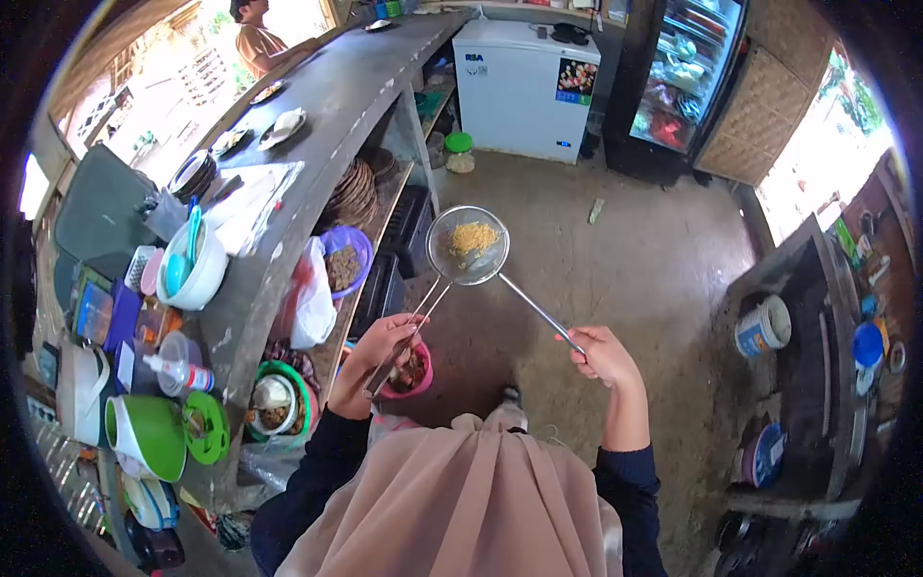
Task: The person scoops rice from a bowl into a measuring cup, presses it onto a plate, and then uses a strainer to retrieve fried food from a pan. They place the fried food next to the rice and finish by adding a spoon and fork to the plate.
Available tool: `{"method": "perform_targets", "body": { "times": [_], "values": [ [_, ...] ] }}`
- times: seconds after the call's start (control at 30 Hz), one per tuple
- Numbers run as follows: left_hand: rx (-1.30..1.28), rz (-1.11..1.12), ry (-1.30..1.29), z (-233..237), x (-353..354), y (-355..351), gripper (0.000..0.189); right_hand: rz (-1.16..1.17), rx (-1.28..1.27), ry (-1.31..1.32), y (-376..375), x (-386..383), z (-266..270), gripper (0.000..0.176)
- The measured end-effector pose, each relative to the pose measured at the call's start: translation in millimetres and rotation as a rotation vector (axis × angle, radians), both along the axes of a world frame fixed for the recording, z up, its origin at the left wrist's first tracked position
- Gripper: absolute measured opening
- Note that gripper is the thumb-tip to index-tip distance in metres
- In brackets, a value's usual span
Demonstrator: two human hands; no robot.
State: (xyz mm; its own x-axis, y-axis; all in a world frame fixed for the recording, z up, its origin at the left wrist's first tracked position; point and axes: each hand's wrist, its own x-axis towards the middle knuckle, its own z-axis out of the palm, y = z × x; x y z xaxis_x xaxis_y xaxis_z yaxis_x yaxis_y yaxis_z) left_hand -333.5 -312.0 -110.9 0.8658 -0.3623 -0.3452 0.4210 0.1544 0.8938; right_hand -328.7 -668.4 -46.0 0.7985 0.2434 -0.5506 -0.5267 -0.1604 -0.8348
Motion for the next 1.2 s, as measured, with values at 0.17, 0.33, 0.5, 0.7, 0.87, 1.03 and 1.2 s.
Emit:
{"method": "perform_targets", "body": {
  "times": [0.17, 0.33, 0.5, 0.7, 0.87, 1.03, 1.2],
  "values": [
    [-0.018, 0.118, 0.019, 13, 78, -16, 0.023, 0.121, -0.041, -0.026, -14, 116, 14, 0.023],
    [0.046, 0.288, -0.002, 38, 130, -9, 0.021, 0.225, -0.086, -0.006, 7, 213, 27, 0.024],
    [0.021, 0.382, -0.019, 47, 181, 38, 0.021, 0.395, -0.118, -0.102, 50, 316, 49, 0.025],
    [0.09, 0.51, -0.12, 87, 240, 120, 0.024, 0.537, -0.105, -0.229, 147, 431, 89, 0.025],
    [0.158, 0.631, -0.139, 122, 278, 189, 0.024, 0.656, -0.016, -0.224, 244, 520, 104, 0.026],
    [0.187, 0.747, -0.11, 133, 296, 244, 0.024, 0.816, 0.036, -0.26, 332, 580, 109, 0.026],
    [0.17, 0.947, -0.098, 141, 299, 278, 0.024, 0.971, 0.071, -0.289, 406, 630, 100, 0.026]
  ]
}}
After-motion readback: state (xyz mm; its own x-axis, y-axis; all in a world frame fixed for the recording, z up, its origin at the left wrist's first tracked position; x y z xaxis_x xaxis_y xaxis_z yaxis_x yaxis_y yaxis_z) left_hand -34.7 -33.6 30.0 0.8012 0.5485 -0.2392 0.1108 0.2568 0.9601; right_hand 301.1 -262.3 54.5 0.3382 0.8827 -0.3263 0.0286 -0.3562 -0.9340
